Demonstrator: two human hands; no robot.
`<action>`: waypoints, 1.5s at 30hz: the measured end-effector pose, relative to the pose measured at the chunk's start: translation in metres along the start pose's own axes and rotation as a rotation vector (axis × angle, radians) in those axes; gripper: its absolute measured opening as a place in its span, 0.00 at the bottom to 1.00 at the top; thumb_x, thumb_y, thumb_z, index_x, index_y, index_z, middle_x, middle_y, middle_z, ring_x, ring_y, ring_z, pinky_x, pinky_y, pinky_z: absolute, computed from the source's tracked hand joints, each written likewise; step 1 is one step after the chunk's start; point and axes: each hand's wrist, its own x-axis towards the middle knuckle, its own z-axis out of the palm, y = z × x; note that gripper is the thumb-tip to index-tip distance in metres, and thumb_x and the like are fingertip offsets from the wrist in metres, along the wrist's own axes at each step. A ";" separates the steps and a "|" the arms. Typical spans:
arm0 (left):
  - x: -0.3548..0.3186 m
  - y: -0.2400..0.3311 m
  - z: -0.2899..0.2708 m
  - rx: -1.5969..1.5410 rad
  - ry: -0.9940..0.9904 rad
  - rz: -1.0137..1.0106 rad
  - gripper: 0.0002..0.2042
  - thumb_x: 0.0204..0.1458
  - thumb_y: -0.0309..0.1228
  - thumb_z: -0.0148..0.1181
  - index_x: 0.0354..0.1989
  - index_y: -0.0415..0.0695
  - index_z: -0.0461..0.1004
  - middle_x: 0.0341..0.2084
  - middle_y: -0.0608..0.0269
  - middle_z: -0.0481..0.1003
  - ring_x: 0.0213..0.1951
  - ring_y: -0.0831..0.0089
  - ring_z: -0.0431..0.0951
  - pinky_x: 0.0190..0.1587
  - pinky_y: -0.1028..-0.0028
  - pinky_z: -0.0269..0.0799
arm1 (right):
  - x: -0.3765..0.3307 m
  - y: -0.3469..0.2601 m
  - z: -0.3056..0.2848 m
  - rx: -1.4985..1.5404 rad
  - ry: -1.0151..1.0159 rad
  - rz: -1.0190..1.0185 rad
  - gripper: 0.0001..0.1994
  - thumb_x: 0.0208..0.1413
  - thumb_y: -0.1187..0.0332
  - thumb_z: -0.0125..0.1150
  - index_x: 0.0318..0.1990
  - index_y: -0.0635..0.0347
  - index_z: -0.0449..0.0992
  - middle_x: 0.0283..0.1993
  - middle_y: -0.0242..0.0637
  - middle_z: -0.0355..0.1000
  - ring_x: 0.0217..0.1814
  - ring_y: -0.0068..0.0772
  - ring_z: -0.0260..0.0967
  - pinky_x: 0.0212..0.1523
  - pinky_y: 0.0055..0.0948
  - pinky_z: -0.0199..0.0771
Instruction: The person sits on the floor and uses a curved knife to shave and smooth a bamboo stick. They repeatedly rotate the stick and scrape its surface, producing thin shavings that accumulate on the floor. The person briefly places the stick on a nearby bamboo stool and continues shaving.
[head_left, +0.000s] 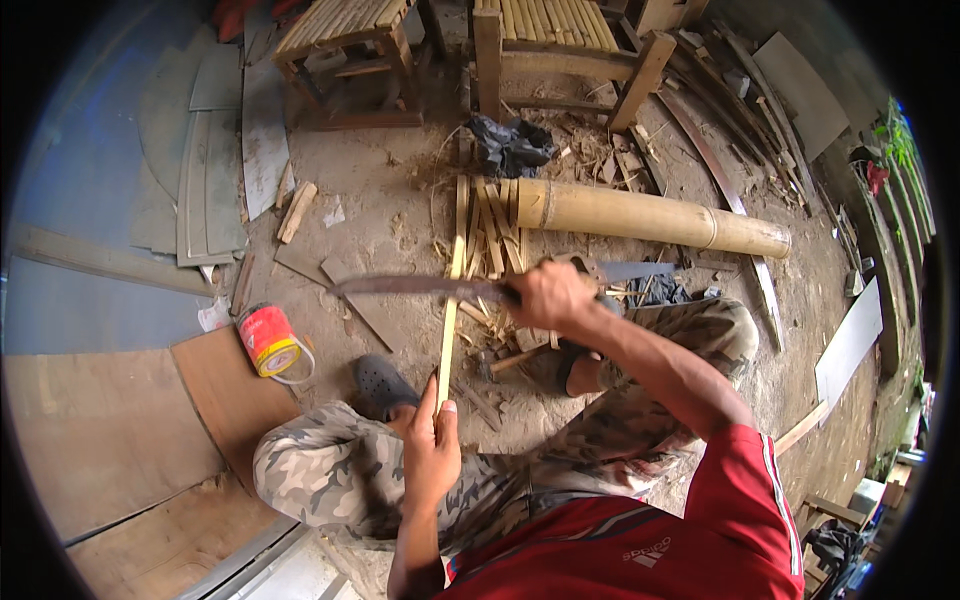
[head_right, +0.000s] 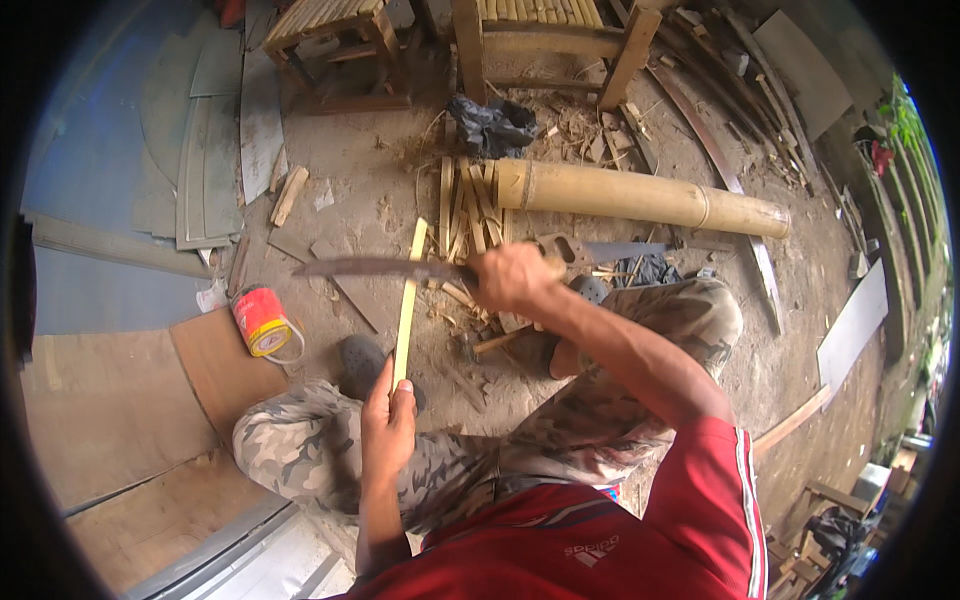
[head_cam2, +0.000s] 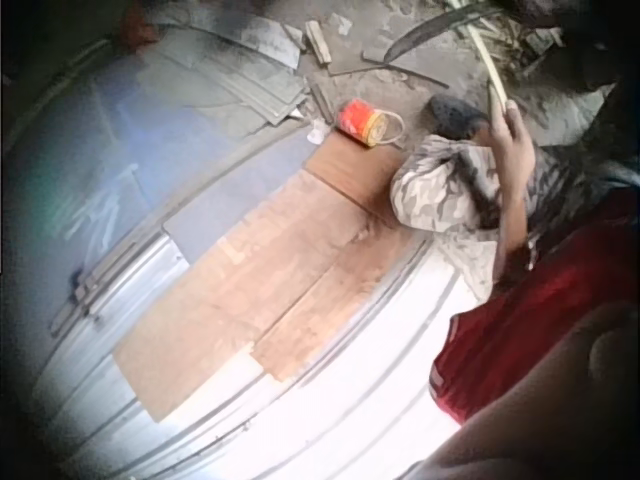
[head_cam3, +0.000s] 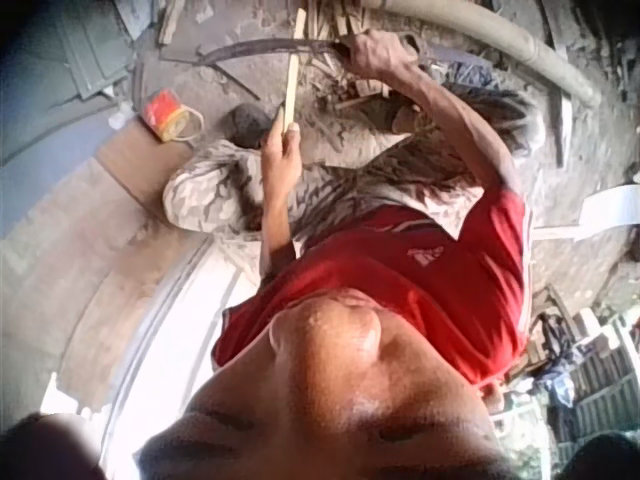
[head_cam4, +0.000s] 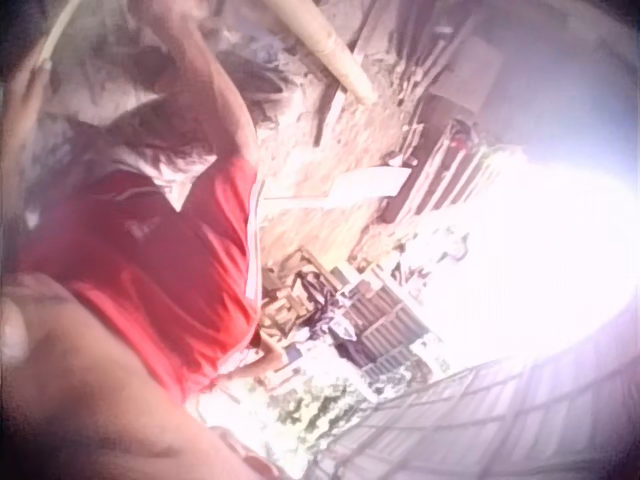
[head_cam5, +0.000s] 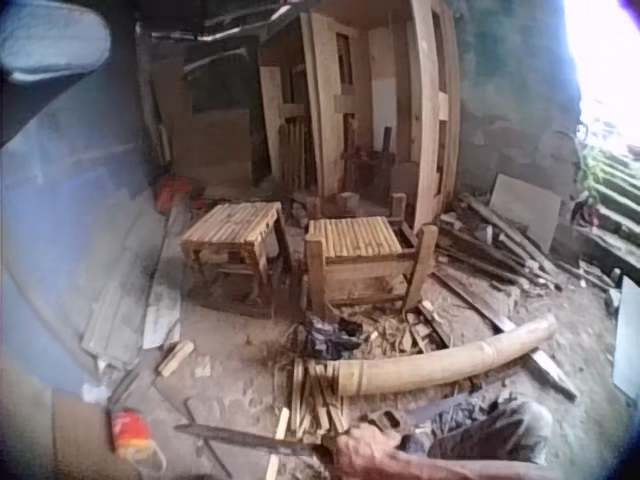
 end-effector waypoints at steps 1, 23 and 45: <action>0.001 -0.010 0.004 0.029 0.033 0.018 0.22 0.65 0.29 0.48 0.68 0.44 0.62 0.22 0.77 0.61 0.23 0.87 0.58 0.24 0.82 0.57 | -0.008 -0.019 -0.004 0.091 -0.106 0.010 0.14 0.64 0.57 0.51 0.31 0.50 0.77 0.15 0.26 0.63 0.09 0.14 0.50 0.05 0.26 0.54; 0.039 0.023 0.010 -1.019 -0.076 0.082 0.18 0.67 0.36 0.43 0.62 0.44 0.61 0.34 0.57 0.74 0.31 0.74 0.73 0.33 0.74 0.70 | -0.021 -0.041 -0.066 0.932 -0.043 0.305 0.24 0.59 0.46 0.61 0.32 0.64 0.80 0.15 0.29 0.65 0.16 0.20 0.62 0.20 0.29 0.61; 0.035 0.042 -0.024 -1.276 -0.615 -0.233 0.37 0.64 0.54 0.43 0.71 0.35 0.51 0.68 0.36 0.53 0.69 0.38 0.53 0.54 0.50 0.76 | -0.026 0.003 -0.072 1.944 0.104 0.326 0.12 0.61 0.59 0.63 0.31 0.54 0.70 0.19 0.22 0.56 0.16 0.20 0.56 0.20 0.26 0.60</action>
